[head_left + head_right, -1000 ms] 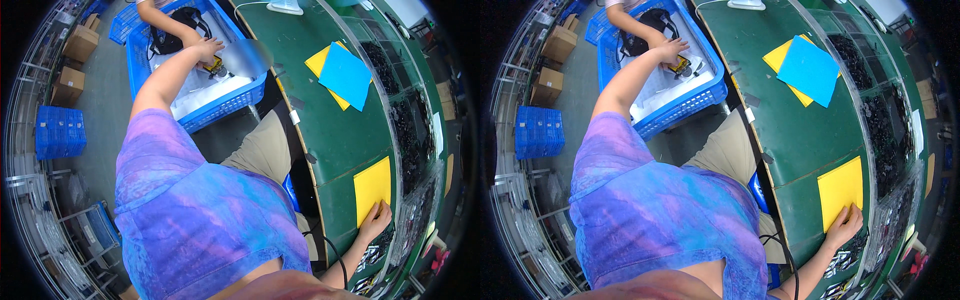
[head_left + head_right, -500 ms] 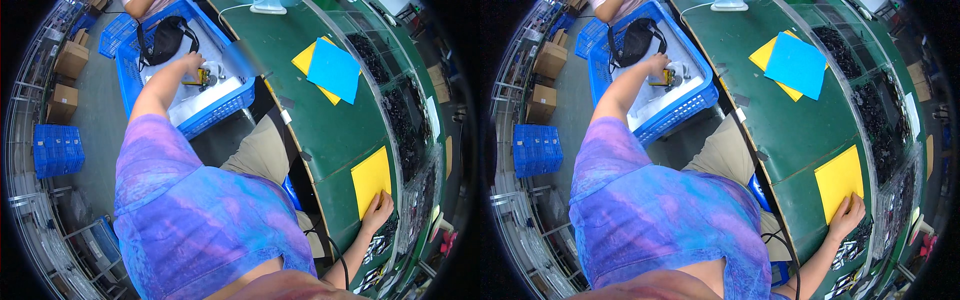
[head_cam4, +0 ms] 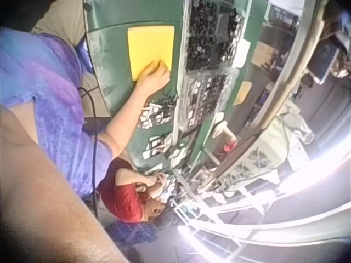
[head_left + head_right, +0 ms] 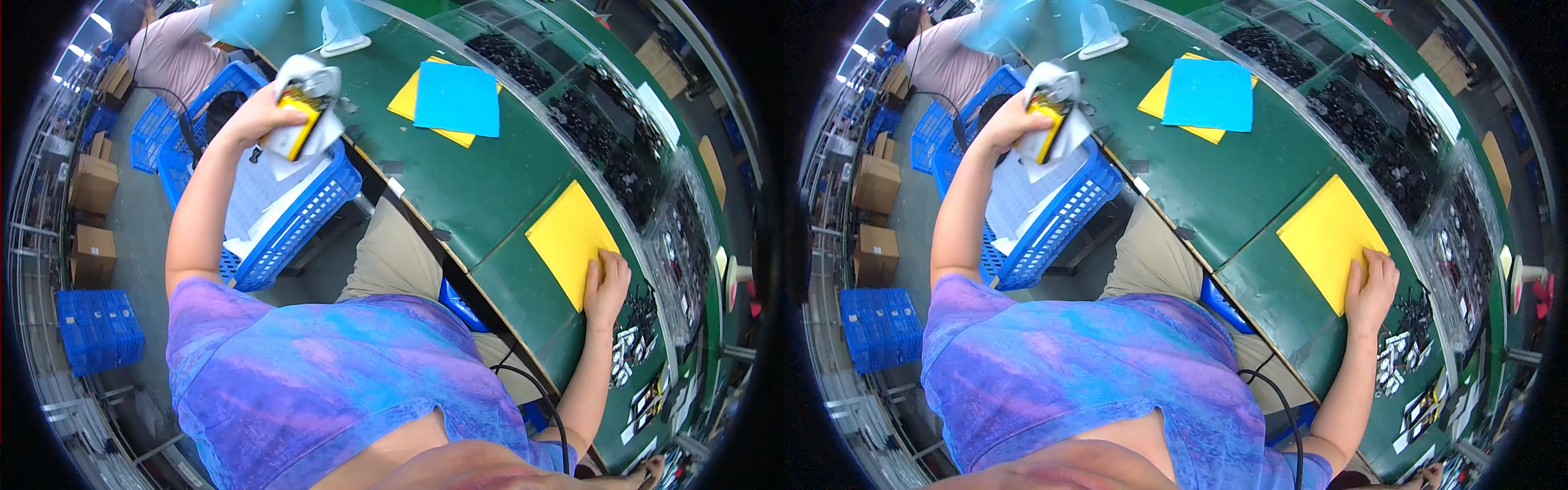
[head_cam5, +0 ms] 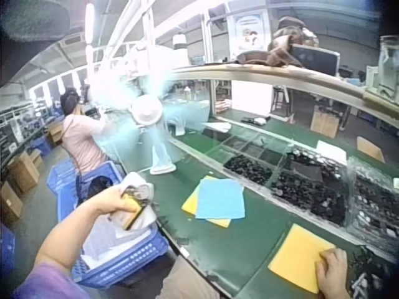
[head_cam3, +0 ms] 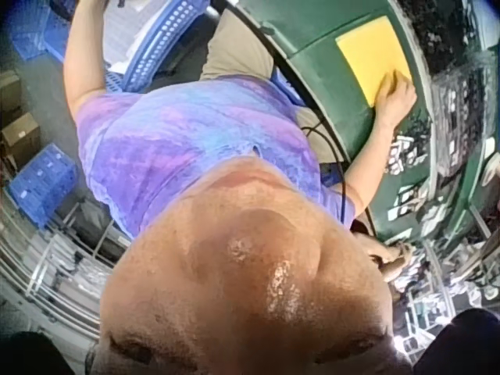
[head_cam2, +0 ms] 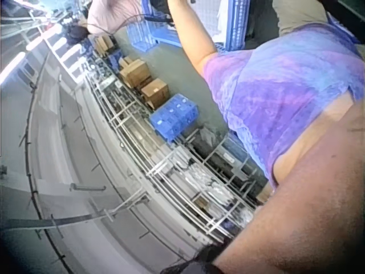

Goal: Assembling handheld electronic gaming consoles by installing screens, batteries, and internal components.

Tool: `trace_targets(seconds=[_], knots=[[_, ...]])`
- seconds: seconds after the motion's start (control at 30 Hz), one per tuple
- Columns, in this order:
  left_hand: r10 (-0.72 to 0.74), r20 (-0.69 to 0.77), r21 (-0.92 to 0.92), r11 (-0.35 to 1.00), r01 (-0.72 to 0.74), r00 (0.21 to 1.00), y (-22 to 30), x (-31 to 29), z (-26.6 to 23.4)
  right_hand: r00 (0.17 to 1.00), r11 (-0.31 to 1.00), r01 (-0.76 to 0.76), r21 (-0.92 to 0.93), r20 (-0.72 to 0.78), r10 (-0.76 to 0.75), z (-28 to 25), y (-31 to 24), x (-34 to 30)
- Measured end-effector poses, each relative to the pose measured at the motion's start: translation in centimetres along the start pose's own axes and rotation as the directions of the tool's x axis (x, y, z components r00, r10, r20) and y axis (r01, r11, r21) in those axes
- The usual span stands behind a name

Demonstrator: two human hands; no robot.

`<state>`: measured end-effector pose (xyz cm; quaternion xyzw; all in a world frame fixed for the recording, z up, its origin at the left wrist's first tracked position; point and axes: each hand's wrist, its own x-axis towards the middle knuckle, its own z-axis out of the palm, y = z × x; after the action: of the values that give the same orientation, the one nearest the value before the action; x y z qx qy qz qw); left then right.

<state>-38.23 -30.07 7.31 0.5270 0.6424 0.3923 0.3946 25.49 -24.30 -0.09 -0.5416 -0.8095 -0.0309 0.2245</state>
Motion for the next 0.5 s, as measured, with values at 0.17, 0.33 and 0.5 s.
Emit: trace_targets(seconds=[0.17,0.33,0.5], knots=[[-0.070,0.127,0.060,0.996,0.063,0.989,3.7,8.7,10.0,1.000,1.000,-0.005,0.024,0.005,0.005,-0.1,-0.3,0.0],[-0.055,0.091,0.499,0.866,0.003,0.994,4.9,14.8,15.0,0.999,0.998,-0.021,0.053,0.035,0.019,-0.7,-0.4,-0.4],[0.102,0.009,0.850,0.522,-0.061,0.995,4.0,16.5,15.7,0.998,0.997,-0.029,0.067,0.061,0.025,-1.0,-0.5,-0.3]])
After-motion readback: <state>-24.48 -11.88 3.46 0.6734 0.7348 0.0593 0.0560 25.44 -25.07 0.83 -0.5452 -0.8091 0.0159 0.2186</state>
